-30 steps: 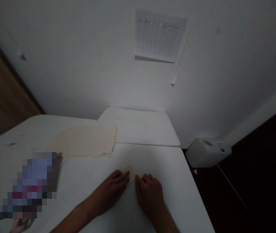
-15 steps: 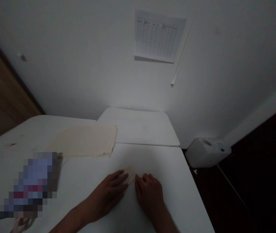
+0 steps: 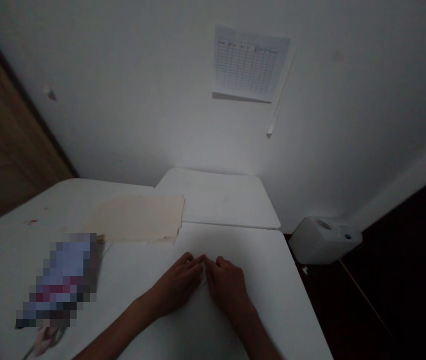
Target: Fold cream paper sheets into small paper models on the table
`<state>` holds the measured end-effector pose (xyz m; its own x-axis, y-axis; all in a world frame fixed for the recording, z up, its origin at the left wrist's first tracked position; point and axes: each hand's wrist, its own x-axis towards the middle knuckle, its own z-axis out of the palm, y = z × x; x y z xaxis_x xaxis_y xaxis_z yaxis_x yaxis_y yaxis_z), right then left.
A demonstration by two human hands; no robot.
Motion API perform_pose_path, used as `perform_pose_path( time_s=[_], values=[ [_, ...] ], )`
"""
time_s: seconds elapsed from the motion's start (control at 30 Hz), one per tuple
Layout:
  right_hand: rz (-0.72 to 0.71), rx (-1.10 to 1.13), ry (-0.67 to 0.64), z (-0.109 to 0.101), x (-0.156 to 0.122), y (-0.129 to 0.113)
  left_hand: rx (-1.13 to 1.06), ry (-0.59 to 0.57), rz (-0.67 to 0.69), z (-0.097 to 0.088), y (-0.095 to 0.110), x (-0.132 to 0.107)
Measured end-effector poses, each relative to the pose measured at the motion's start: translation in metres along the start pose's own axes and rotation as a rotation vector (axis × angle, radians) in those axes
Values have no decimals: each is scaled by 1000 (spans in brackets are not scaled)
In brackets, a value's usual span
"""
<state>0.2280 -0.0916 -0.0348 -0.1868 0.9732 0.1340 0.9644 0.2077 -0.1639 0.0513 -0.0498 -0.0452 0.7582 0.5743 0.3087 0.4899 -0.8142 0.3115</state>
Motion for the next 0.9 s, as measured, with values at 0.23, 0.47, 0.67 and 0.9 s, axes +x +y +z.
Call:
perform_pose_path(
  time_s=[0.23,0.47,0.67,0.9],
  values=[
    [-1,-45,-31,-2,-1,-1,-11,-23,31,-1,1,3],
    [38,-21,-15,2,-25,3,-106,-2,-19,0,-6,-1],
    [98,47,26,4,-30,5,-146,52,-111,14,-12,-7],
    [191,223,148,8,1,5,-190,139,-268,14,-5,-2]
  ],
)
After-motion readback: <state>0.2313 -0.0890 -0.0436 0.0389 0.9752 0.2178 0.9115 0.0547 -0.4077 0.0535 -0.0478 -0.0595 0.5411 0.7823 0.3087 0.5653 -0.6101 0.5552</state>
